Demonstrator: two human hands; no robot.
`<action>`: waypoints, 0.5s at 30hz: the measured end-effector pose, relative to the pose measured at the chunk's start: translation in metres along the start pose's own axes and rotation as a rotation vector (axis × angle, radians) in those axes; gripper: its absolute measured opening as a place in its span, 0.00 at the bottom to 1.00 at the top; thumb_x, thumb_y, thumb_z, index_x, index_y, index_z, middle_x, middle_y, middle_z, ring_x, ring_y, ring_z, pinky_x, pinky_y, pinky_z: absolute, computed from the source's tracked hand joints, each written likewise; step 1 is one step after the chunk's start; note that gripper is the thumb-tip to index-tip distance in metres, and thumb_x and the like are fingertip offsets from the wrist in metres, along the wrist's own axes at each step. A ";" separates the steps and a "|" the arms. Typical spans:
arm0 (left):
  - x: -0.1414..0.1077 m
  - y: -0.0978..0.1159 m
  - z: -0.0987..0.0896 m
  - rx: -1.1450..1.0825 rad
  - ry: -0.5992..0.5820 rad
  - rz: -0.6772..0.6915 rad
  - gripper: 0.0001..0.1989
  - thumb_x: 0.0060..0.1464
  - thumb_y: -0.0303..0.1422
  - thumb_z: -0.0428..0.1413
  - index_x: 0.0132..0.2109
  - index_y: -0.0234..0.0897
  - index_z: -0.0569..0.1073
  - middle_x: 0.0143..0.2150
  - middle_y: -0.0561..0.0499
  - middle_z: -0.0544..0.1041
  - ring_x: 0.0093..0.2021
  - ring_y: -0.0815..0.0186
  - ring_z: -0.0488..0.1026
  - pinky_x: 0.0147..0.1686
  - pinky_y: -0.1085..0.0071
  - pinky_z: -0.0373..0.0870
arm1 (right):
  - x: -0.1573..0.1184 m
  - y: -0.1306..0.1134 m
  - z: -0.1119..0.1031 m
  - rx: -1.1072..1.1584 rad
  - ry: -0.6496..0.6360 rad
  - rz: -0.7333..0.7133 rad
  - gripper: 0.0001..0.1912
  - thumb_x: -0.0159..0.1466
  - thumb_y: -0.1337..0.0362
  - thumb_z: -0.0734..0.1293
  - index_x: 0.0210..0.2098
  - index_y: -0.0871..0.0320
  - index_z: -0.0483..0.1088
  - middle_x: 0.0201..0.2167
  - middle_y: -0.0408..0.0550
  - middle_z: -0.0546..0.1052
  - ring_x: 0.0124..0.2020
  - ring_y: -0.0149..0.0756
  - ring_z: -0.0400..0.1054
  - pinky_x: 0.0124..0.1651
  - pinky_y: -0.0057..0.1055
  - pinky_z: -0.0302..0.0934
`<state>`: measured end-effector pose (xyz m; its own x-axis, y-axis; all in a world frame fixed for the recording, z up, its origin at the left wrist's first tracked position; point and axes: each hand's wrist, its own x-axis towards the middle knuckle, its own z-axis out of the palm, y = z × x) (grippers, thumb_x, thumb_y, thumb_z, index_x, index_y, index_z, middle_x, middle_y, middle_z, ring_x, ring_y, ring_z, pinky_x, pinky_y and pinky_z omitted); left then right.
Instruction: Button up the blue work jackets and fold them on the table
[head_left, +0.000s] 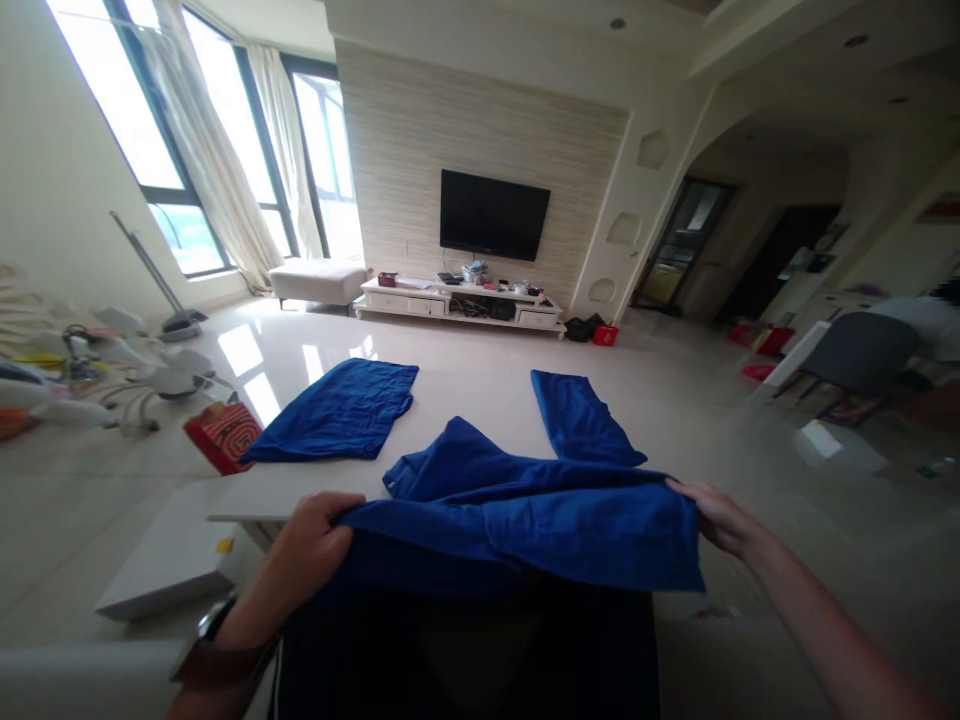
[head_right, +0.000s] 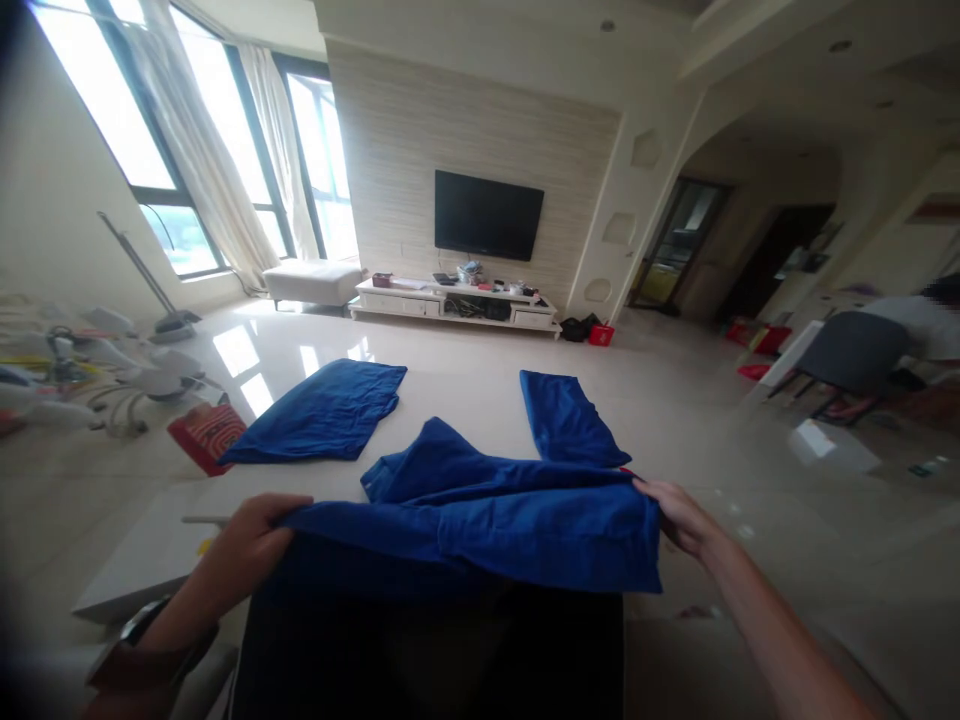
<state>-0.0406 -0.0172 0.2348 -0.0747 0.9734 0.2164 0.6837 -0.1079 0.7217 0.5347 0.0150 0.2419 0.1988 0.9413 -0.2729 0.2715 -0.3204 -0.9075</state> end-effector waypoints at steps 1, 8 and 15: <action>-0.004 -0.002 0.001 0.011 -0.013 -0.004 0.20 0.39 0.37 0.50 0.34 0.40 0.84 0.38 0.47 0.85 0.44 0.49 0.78 0.52 0.57 0.73 | -0.004 0.027 0.001 -0.070 -0.036 0.025 0.15 0.56 0.51 0.70 0.33 0.55 0.81 0.39 0.60 0.83 0.42 0.56 0.80 0.49 0.46 0.73; -0.029 -0.024 0.011 -0.135 -0.175 -0.166 0.18 0.40 0.41 0.55 0.36 0.41 0.83 0.38 0.48 0.84 0.43 0.49 0.78 0.48 0.60 0.77 | -0.066 0.147 0.078 -0.682 -0.194 -0.326 0.41 0.49 0.49 0.74 0.62 0.44 0.72 0.65 0.56 0.70 0.68 0.60 0.62 0.68 0.53 0.57; -0.032 -0.060 0.002 -0.342 -0.265 -0.317 0.20 0.43 0.49 0.60 0.42 0.49 0.84 0.44 0.54 0.85 0.48 0.47 0.79 0.49 0.53 0.77 | -0.084 0.190 0.165 -1.050 -0.291 -0.271 0.50 0.46 0.57 0.73 0.67 0.25 0.60 0.71 0.42 0.64 0.73 0.69 0.47 0.66 0.72 0.48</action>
<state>-0.0779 -0.0414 0.1836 -0.0231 0.9818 -0.1884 0.3789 0.1830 0.9072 0.4143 -0.1079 0.0394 -0.1781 0.9384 -0.2961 0.9587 0.0977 -0.2670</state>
